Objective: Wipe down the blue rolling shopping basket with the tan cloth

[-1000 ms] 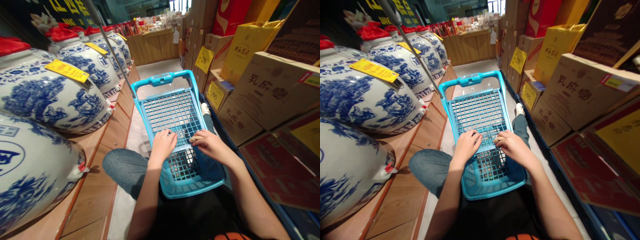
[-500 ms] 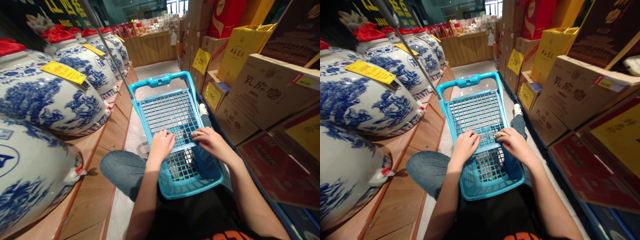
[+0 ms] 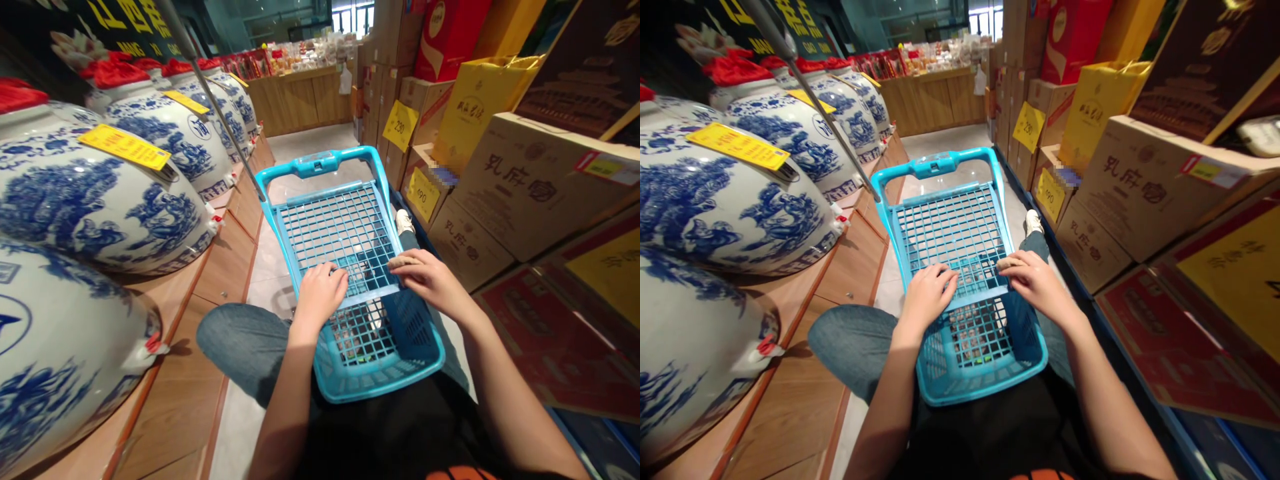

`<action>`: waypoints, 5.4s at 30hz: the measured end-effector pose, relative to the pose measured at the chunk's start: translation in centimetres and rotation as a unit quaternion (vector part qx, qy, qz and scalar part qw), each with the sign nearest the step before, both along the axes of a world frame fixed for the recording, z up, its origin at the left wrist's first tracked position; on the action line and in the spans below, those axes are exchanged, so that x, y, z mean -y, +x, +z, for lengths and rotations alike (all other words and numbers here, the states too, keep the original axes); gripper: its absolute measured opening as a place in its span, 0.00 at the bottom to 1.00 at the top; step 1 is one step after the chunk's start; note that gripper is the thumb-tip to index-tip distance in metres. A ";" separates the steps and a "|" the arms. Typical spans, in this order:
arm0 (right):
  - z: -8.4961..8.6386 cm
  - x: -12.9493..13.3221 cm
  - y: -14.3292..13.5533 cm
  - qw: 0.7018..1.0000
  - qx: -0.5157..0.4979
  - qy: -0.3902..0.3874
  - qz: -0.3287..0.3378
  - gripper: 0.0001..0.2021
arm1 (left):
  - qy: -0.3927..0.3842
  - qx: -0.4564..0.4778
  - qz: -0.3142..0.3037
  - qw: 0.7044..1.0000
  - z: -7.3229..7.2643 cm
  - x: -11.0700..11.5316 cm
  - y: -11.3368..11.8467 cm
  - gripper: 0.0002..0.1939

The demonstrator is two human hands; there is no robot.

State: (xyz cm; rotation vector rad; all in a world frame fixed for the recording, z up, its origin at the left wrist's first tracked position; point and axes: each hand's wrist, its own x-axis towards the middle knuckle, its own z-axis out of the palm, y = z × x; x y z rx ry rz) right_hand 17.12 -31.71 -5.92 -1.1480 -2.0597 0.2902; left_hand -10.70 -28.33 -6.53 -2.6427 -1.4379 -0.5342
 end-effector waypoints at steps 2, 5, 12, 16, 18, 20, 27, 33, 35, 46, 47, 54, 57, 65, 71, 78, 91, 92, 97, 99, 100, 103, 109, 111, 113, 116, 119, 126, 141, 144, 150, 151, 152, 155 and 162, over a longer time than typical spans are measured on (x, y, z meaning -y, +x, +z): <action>-0.1 0.7 0.0 0.998 -0.007 -0.037 0.043 0.13 | 0.000 0.001 0.001 1.000 0.0 0.0 0.1 0.13; -0.6 0.8 -0.4 0.998 -0.019 -0.036 0.042 0.13 | 0.000 0.000 -0.002 1.000 0.1 -0.1 0.1 0.13; -1.6 -2.8 -0.2 0.995 -0.033 0.051 -0.073 0.12 | -0.007 -0.008 -0.004 1.000 0.0 -0.2 0.0 0.13; -1.0 -1.5 0.6 0.998 -0.010 0.011 -0.056 0.11 | -0.007 0.003 -0.007 1.000 -0.1 -0.1 0.0 0.13; -0.8 -0.3 0.9 0.999 -0.010 -0.015 -0.040 0.09 | -0.006 0.004 -0.005 1.000 0.0 -0.1 0.0 0.13; -0.8 0.4 1.2 0.999 -0.014 -0.030 -0.038 0.08 | -0.006 0.003 -0.003 1.000 0.0 -0.1 0.0 0.13; -1.4 -4.2 1.6 0.993 0.014 0.035 -0.108 0.10 | 0.001 0.000 -0.008 1.000 -0.3 -0.2 0.0 0.13; -1.2 -4.6 1.7 0.992 0.026 0.034 -0.116 0.08 | 0.022 0.015 -0.015 1.000 -0.4 -0.2 -0.1 0.11; -1.0 -2.7 1.6 0.995 0.015 0.018 -0.100 0.08 | 0.019 0.016 -0.016 1.000 -0.3 -0.1 -0.1 0.11; -1.0 -2.6 -0.3 0.998 -0.009 0.053 -0.040 0.08 | 0.035 0.004 -0.012 0.999 -0.4 -0.2 -0.2 0.12; -1.4 -3.6 -0.3 0.996 -0.003 0.069 -0.050 0.09 | 0.035 0.001 -0.013 0.999 -0.4 -0.2 -0.2 0.12; -1.3 -9.9 0.1 0.993 0.027 0.104 -0.047 0.08 | 0.036 0.000 -0.014 0.999 -0.3 -0.2 -0.1 0.11; -0.5 -11.6 -0.1 0.988 0.059 0.122 -0.075 0.09 | 0.037 0.004 -0.015 0.999 -0.3 -0.2 -0.1 0.11; -0.3 -7.5 -2.4 0.985 0.113 0.114 -0.060 0.11 | 0.030 0.011 -0.024 0.999 -0.4 -0.2 -0.2 0.11; 0.0 -0.3 -4.1 0.996 0.061 0.045 0.054 0.13 | 0.025 0.008 -0.015 1.000 -0.1 0.1 0.1 0.13; -0.4 2.9 -6.6 0.989 0.092 0.036 0.108 0.13 | 0.025 0.008 -0.012 1.000 -0.2 0.2 0.0 0.13; -0.1 1.5 -4.2 0.994 0.085 0.048 0.043 0.13 | 0.016 0.007 -0.009 1.000 0.0 0.3 0.0 0.13; -0.1 0.9 -3.7 0.995 0.083 0.056 0.026 0.13 | 0.016 0.007 -0.010 1.000 -0.1 0.3 0.0 0.13; -0.4 -0.5 -3.1 0.995 0.067 0.062 -0.040 0.10 | 0.012 0.007 -0.012 1.000 -0.1 0.2 -0.1 0.13; -0.6 0.4 -4.2 0.998 0.049 0.046 0.006 0.11 | 0.011 0.009 -0.010 1.000 -0.1 0.2 0.0 0.13; -0.7 0.8 -4.7 0.997 0.044 0.041 0.038 0.12 | 0.010 0.009 -0.009 1.000 -0.1 0.2 0.0 0.12; -0.9 0.9 -5.2 0.995 0.043 0.042 0.081 0.14 | 0.009 0.009 -0.008 1.000 -0.1 0.3 0.0 0.13; -1.0 -4.6 -2.9 0.993 0.060 0.091 -0.044 0.13 | 0.013 0.006 -0.009 1.000 -0.2 0.2 0.0 0.13; -0.8 -5.7 -3.6 0.992 0.062 0.103 -0.036 0.15 | 0.014 0.006 -0.008 1.000 -0.1 0.2 0.0 0.13; -0.6 -5.9 -5.1 0.993 0.063 0.102 0.022 0.18 | 0.013 0.005 -0.009 1.000 -0.1 0.2 0.0 0.13; -0.4 -6.1 -6.9 0.986 0.089 0.082 0.111 0.22 | 0.014 0.001 -0.010 1.000 0.0 0.3 0.0 0.12; -0.1 -8.5 -6.6 0.982 0.134 0.086 0.102 0.19 | 0.015 -0.001 -0.012 1.000 0.0 0.3 0.0 0.13; 1.2 -16.2 -4.9 0.986 0.121 0.099 -0.059 0.16 | 0.021 0.008 -0.015 1.000 -0.2 0.3 -0.1 0.11; 0.8 -18.4 -5.7 0.990 0.064 0.114 -0.055 0.18 | 0.018 -0.007 -0.011 1.000 -0.2 0.2 -0.1 0.12; 0.1 -17.5 -6.6 0.989 0.088 0.116 -0.023 0.23 | 0.015 -0.007 -0.009 1.000 -0.2 0.1 -0.1 0.12; -1.9 -13.7 -6.7 0.982 0.100 0.117 0.107 0.31 | 0.005 -0.004 -0.011 1.000 -0.2 0.2 -0.1 0.12; -1.9 -13.9 -6.1 0.984 0.094 0.115 0.096 0.31 | 0.003 -0.004 -0.012 1.000 -0.2 0.2 -0.1 0.11; -1.8 -14.3 -5.6 0.987 0.086 0.113 0.078 0.29 | 0.002 -0.005 -0.012 1.000 -0.2 0.2 -0.1 0.11; -1.0 -16.4 -4.3 0.992 0.061 0.113 0.015 0.27 | -0.003 -0.005 -0.010 1.000 0.0 0.2 0.1 0.11; -0.3 -14.7 -5.8 0.993 0.060 0.082 0.055 0.32 | 0.000 0.001 -0.012 1.000 -0.1 0.1 0.0 0.12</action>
